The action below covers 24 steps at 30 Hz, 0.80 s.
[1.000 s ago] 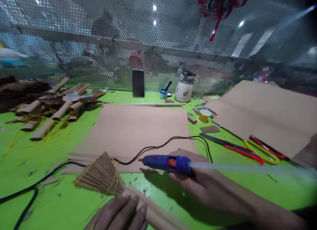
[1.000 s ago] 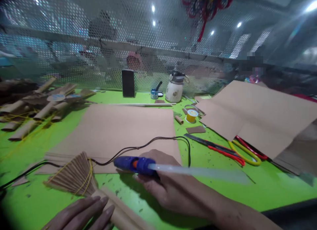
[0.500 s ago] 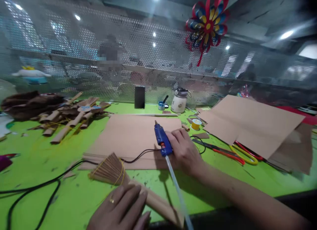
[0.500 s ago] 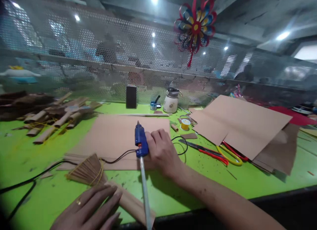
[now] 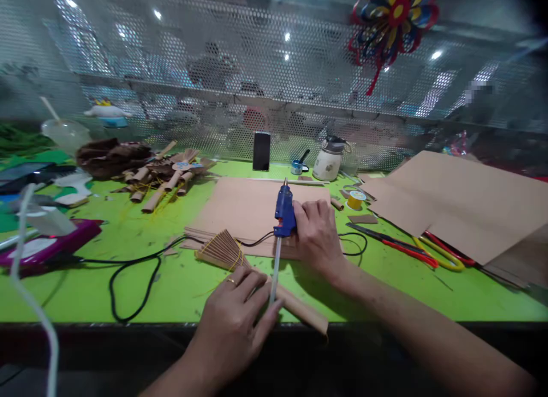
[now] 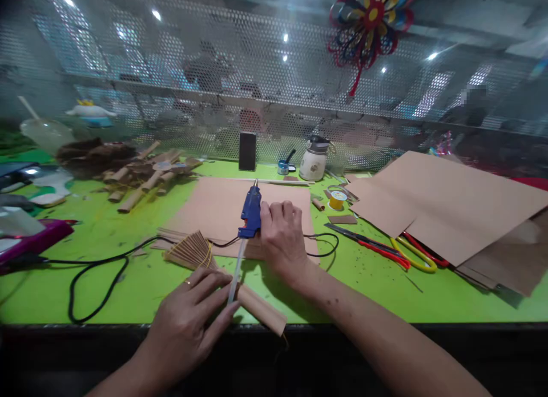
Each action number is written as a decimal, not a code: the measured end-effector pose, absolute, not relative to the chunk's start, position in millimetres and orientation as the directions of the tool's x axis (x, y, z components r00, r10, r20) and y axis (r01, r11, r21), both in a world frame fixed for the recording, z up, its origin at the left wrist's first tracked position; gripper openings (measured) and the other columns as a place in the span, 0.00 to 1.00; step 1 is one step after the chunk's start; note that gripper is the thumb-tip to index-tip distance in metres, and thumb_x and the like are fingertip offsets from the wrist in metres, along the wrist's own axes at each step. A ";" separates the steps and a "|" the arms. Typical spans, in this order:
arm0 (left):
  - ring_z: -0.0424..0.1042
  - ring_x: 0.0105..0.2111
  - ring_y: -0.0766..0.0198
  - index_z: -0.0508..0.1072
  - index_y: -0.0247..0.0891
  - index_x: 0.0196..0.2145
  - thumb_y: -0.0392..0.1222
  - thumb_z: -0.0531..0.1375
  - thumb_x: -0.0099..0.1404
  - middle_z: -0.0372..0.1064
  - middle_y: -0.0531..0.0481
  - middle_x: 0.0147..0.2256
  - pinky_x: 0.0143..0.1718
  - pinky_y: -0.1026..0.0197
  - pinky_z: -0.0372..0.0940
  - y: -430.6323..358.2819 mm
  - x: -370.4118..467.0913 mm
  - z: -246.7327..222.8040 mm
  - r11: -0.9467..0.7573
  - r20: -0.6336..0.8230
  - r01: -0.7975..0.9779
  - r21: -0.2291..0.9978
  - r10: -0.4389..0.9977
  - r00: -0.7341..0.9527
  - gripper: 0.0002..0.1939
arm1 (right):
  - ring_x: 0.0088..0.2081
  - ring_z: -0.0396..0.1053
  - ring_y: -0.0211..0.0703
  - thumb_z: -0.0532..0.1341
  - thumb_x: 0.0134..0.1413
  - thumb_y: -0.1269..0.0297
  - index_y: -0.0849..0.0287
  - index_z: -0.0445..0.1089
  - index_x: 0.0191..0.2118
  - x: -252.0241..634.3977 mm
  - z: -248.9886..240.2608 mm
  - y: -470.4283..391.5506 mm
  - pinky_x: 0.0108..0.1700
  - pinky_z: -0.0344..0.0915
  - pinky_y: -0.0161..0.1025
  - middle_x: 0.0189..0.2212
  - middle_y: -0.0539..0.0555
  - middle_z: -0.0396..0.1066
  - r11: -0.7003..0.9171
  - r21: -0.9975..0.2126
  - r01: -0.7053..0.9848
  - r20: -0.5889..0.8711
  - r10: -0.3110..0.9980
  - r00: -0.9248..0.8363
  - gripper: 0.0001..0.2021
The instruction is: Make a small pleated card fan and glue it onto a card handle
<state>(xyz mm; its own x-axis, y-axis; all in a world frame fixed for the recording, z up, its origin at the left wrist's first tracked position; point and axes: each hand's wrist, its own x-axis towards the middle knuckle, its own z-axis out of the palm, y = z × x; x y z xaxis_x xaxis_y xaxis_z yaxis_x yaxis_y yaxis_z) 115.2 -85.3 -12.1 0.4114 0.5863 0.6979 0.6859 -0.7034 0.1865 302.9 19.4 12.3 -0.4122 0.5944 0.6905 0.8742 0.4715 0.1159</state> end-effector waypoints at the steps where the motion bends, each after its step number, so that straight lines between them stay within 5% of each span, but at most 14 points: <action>1: 0.73 0.40 0.56 0.78 0.35 0.41 0.32 0.58 0.72 0.76 0.45 0.36 0.47 0.51 0.71 -84.7 116.0 -13.1 -0.705 0.701 0.684 0.188 0.584 0.409 0.07 | 0.44 0.56 0.61 0.54 0.66 0.75 0.75 0.67 0.60 303.1 11.9 16.1 0.45 0.62 0.56 0.42 0.68 0.69 0.474 0.111 0.874 0.698 0.589 -0.408 0.19; 24: 0.75 0.38 0.57 0.77 0.34 0.43 0.28 0.56 0.71 0.78 0.46 0.36 0.46 0.51 0.71 -80.6 113.7 -21.1 -0.708 0.736 0.695 0.126 0.537 0.413 0.10 | 0.46 0.59 0.61 0.55 0.57 0.79 0.71 0.56 0.70 300.2 -3.3 2.4 0.45 0.63 0.56 0.43 0.65 0.67 0.547 -0.006 0.837 0.802 0.503 -0.322 0.34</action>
